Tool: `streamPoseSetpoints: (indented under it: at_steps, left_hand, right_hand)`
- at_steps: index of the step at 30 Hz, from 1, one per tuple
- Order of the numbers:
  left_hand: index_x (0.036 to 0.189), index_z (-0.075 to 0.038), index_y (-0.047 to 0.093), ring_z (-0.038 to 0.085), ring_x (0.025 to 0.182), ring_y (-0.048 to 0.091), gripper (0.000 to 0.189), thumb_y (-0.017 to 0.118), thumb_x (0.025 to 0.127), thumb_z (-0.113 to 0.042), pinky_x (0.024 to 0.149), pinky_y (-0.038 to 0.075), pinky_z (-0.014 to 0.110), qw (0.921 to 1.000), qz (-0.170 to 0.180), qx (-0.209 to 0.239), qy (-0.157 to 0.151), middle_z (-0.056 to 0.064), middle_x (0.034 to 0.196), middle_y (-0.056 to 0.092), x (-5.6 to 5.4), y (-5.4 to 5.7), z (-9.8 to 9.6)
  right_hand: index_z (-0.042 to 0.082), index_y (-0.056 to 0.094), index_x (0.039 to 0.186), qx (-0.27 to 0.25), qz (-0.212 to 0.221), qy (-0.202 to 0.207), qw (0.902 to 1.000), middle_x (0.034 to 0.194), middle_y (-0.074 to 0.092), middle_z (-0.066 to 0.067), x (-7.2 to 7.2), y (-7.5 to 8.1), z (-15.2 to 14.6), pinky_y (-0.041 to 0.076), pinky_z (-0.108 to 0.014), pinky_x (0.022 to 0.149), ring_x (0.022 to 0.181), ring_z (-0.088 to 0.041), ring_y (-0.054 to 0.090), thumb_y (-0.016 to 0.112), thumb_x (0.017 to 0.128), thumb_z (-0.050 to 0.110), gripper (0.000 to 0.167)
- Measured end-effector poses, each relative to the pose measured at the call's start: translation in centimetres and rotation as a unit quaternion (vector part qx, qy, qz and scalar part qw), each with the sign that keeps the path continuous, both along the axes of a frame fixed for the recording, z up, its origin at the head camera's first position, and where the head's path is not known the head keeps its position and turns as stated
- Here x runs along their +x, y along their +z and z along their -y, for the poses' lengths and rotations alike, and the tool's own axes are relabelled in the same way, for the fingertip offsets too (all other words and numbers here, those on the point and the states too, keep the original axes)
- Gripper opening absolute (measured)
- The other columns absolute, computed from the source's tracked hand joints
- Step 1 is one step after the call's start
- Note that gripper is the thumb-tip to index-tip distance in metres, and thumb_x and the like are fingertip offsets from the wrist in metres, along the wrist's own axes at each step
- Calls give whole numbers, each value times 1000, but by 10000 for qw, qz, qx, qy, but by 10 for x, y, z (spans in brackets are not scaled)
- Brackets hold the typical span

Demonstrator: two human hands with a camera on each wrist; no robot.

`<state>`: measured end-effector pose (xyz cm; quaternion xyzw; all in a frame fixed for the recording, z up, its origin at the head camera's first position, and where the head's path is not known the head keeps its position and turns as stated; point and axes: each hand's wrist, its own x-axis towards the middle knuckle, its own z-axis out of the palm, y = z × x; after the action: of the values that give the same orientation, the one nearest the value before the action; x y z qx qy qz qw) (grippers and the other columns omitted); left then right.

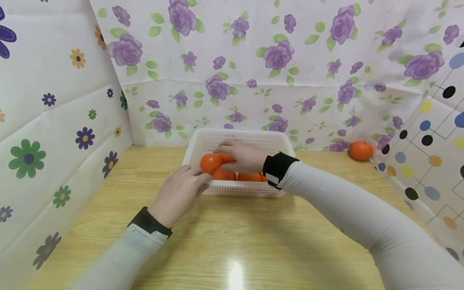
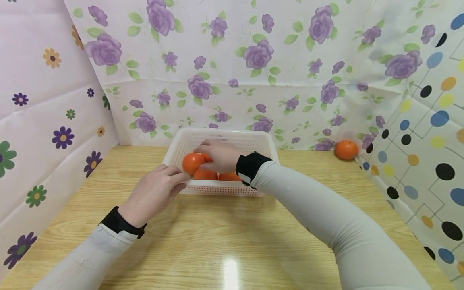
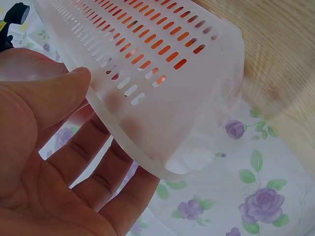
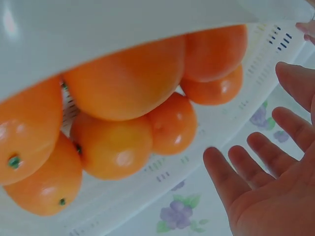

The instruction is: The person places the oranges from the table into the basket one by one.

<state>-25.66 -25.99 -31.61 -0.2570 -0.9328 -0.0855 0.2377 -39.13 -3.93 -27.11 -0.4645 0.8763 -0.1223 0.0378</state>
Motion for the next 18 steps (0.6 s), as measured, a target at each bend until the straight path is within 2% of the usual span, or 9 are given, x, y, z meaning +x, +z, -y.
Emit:
streamPoseSetpoints:
  at_steps: [4,10,18]
  left_hand:
    - [112,-16,83,24,83,58,25,95,90,-13,73,54,33,10000,-14,1,1,4,108,77,0,1,0]
    - [111,-16,83,24,84,59,24,94,90,-12,73,54,33,10000,-23,0,-20,3,107,76,0,0,0]
    - [110,-17,83,24,84,59,23,94,91,-12,73,54,33,10000,-25,38,-14,3,107,76,0,0,0]
  right_hand:
    - [15,55,163,174,-113,-169,9996,167,49,-11,2,4,-9,38,-48,127,155,-33,45,74,109,26,59]
    - [15,54,164,85,-251,-287,9992,169,48,-11,0,8,-24,36,-51,127,156,-34,43,74,109,25,60]
    - [12,47,168,-26,-427,-571,9974,173,39,-21,-4,10,-56,39,-56,125,159,-43,39,76,108,28,68]
